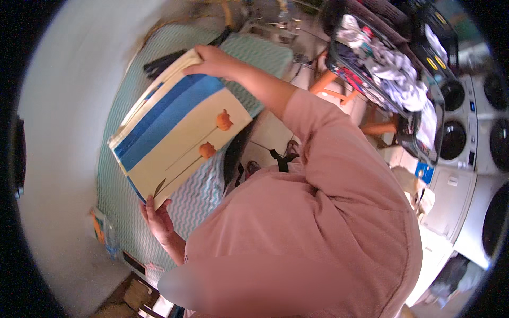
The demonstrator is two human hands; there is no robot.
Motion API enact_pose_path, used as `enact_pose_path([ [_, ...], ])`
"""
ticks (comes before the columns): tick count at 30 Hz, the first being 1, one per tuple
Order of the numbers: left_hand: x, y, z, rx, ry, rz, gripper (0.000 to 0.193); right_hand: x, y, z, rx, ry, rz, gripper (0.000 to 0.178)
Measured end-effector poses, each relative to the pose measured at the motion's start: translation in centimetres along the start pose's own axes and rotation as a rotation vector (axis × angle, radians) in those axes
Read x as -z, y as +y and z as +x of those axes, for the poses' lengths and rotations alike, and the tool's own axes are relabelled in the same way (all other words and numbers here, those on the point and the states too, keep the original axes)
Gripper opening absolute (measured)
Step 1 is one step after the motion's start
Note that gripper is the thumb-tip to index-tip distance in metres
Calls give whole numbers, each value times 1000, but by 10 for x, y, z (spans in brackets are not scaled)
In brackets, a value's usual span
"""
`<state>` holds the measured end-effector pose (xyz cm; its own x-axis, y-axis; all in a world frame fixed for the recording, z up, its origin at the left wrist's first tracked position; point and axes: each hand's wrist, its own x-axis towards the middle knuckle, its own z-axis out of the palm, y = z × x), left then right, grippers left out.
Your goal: The person irons a series of cloths by hand using an iron on an ironing board. The person spreads each piece of cloth flat on the board, glides the iron over the surface, folds the cloth, and places it into a nearby laundry basket.
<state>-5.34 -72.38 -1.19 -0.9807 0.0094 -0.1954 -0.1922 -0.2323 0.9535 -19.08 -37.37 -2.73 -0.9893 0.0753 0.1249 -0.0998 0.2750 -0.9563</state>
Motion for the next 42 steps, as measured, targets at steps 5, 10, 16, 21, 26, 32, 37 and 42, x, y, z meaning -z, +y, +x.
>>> enact_pose_path([
  [5,-111,-42,9,105,-214,95,31,172,62,-143,-241,372,-144,35],
  [10,-271,-118,-17,334,-666,292,24,285,75,-326,-353,773,-338,34],
  [16,-449,-252,-84,509,-1057,361,21,354,77,-528,-549,1192,-515,28],
  [21,-581,-293,-163,527,-1391,514,23,391,64,-641,-674,1574,-482,25],
  [26,-725,-326,-217,494,-1572,307,16,451,67,-701,-495,1912,-593,26],
  [32,-898,-301,-280,379,-1749,20,40,556,78,-736,-420,2228,-357,44],
  [37,-971,-362,-208,-561,-1524,94,47,608,154,-794,-1171,2000,-735,60],
  [42,-915,-378,-26,-1017,-803,1353,73,588,197,-755,-798,1992,-689,48],
])
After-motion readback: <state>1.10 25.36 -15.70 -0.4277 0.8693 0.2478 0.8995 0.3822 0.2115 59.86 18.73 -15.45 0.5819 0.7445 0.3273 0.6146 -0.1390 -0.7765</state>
